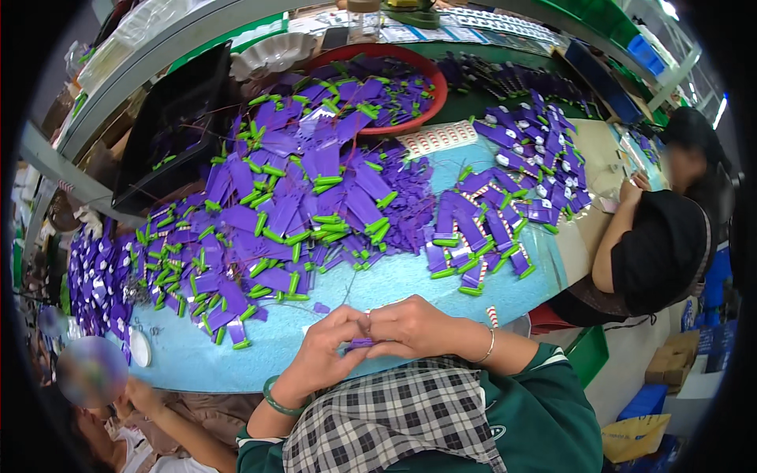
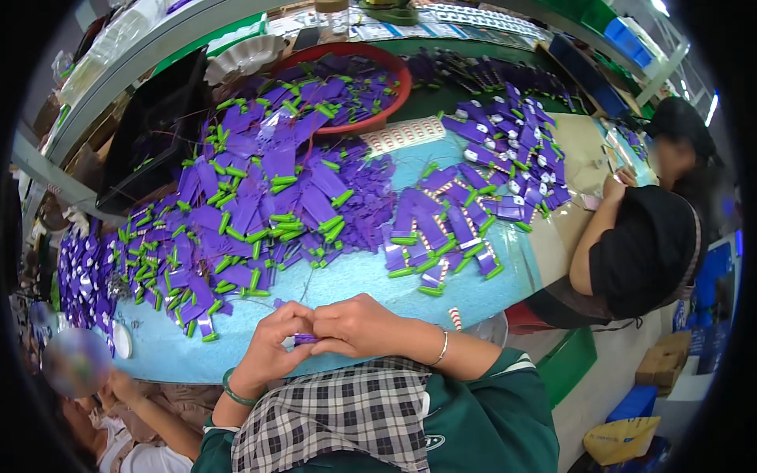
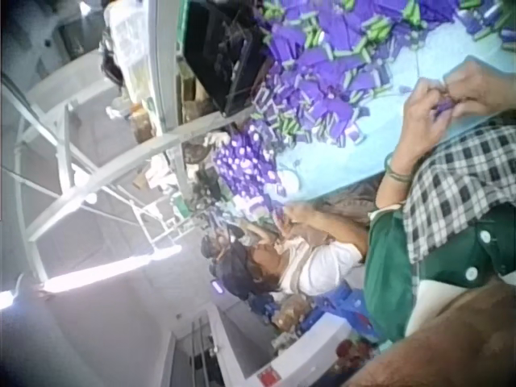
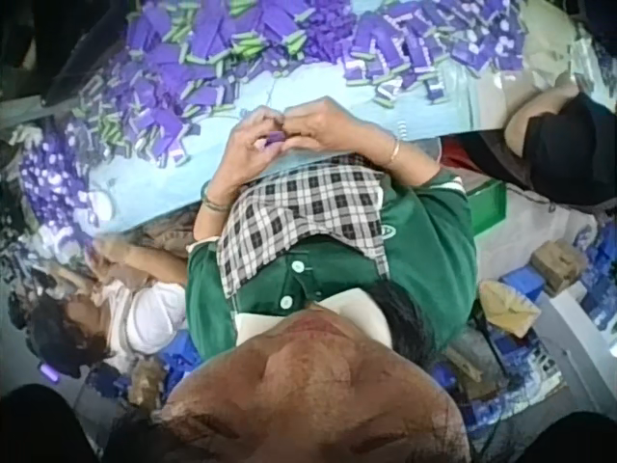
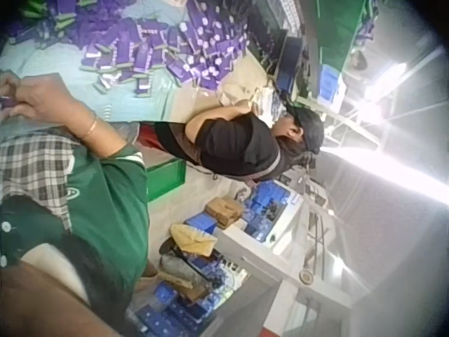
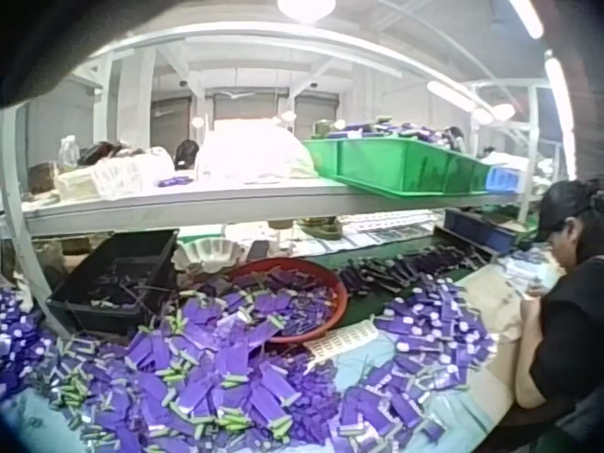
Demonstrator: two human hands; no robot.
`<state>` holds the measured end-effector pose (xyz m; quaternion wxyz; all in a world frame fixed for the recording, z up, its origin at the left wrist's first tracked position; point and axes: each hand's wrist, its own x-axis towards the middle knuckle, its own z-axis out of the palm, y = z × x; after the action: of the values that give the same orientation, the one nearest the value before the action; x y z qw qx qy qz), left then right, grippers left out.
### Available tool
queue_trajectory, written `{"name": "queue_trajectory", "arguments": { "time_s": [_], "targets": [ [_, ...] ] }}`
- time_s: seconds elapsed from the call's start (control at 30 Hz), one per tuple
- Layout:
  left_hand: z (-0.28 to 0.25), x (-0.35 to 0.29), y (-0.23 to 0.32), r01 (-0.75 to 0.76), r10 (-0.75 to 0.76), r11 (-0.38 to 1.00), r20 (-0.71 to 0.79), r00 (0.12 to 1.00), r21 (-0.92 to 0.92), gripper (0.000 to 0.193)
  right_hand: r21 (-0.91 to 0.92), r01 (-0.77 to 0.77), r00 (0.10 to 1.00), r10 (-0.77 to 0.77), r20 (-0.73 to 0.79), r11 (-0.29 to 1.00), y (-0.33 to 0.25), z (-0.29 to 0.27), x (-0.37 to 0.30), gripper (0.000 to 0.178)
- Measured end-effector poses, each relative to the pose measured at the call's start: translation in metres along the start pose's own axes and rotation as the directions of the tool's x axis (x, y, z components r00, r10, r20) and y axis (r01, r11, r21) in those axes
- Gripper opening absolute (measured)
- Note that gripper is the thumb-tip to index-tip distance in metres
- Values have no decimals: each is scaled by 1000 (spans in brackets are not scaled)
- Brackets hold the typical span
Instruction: The person sits at a table in a workshop and assembles small purple and green plastic components. They pick up a purple piece, insert a green piece, and then thread a red string through the assembly. The person repeats this process continuously, placing the finished items on the table.
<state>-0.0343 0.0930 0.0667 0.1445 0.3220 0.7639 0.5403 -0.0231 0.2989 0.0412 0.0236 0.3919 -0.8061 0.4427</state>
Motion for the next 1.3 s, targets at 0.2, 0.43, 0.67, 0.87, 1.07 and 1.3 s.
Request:
{"name": "queue_trajectory", "arguments": {
  "time_s": [0.2, 0.43, 0.67, 0.87, 1.07, 1.3],
  "targets": [
    [-25, -14, 1, 327, -326, 945, -84, 942, -3, 5, -650, -106, 994, 103, -43, 753, 33, -48, -6, 8],
    [-27, -21, -10, -46, -227, 887, -521, 823, -459, 13, -831, -264, 961, 203, -186, 489, 68, -63, -2, 3],
    [-21, -24, -23, -124, -240, 829, -547, 802, -545, 19, -853, -229, 973, 128, -190, 469, 71, -58, -5, 5],
    [-11, -23, -27, -69, -263, 839, -513, 817, -540, 19, -435, -437, 853, 209, -479, 788, 67, -65, -8, 6],
    [13, -13, -29, 236, -337, 896, -229, 913, -376, 18, 673, -400, 781, 616, -105, 622, 11, -35, 5, 8],
    [15, -7, -19, 193, -195, 979, -36, 980, -64, 16, 237, -327, 881, 386, -272, 915, -13, 4, 17, 14]
  ]
}}
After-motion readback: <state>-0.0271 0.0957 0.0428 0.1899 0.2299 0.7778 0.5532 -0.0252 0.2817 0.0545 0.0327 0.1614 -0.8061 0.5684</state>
